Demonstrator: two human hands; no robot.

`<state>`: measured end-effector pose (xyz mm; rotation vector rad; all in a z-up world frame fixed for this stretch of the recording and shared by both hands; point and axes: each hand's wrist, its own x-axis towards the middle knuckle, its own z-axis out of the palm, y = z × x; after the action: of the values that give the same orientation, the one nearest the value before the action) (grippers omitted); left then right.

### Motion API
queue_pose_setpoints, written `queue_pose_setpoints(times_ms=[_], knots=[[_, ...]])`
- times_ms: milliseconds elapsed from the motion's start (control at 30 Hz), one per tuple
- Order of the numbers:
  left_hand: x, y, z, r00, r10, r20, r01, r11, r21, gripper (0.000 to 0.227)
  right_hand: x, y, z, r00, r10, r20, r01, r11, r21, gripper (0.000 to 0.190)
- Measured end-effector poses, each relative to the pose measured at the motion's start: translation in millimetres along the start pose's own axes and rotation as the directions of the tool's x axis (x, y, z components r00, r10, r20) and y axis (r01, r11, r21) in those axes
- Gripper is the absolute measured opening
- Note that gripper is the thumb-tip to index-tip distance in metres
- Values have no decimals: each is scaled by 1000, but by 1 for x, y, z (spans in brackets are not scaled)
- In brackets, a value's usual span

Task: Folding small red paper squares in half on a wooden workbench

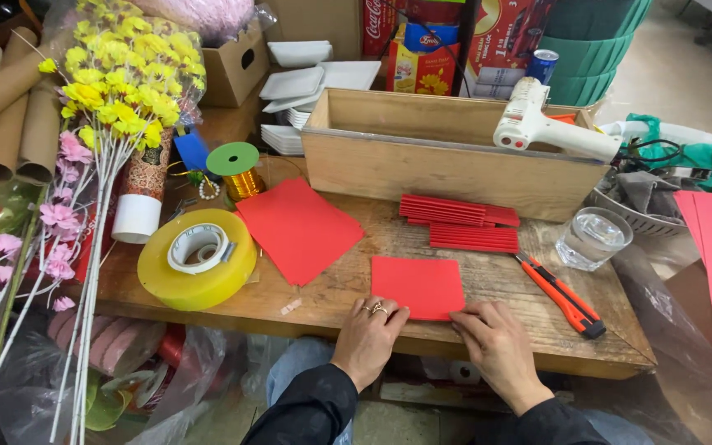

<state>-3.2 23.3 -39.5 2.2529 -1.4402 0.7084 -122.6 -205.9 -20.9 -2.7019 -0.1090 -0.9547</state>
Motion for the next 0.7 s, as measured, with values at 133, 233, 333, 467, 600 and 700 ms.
queue_pose_setpoints(times_ms=[133,233,333,467,600,700], knots=[[0,-1,3,1000,1,23,-1,1000,6,34,3,-11,-1,998,-46,-30,45,999,-16,22],[1,0,-1,1000,-1,-23,0,998,-56,33,1,-3,7,999,-33,15,33,999,-9,16],[0,-9,8,997,-54,56,63,981,-181,38,4,10,16,975,131,179,-145,987,66,12],[16,-23,6,983,-152,103,178,931,-318,28,27,18,16,899,281,337,-347,925,155,8],[18,-38,13,974,-104,203,189,868,-460,21,42,22,14,734,460,501,-550,834,40,15],[17,-40,10,969,-97,228,196,863,-466,19,53,15,4,641,514,570,-603,797,-42,19]])
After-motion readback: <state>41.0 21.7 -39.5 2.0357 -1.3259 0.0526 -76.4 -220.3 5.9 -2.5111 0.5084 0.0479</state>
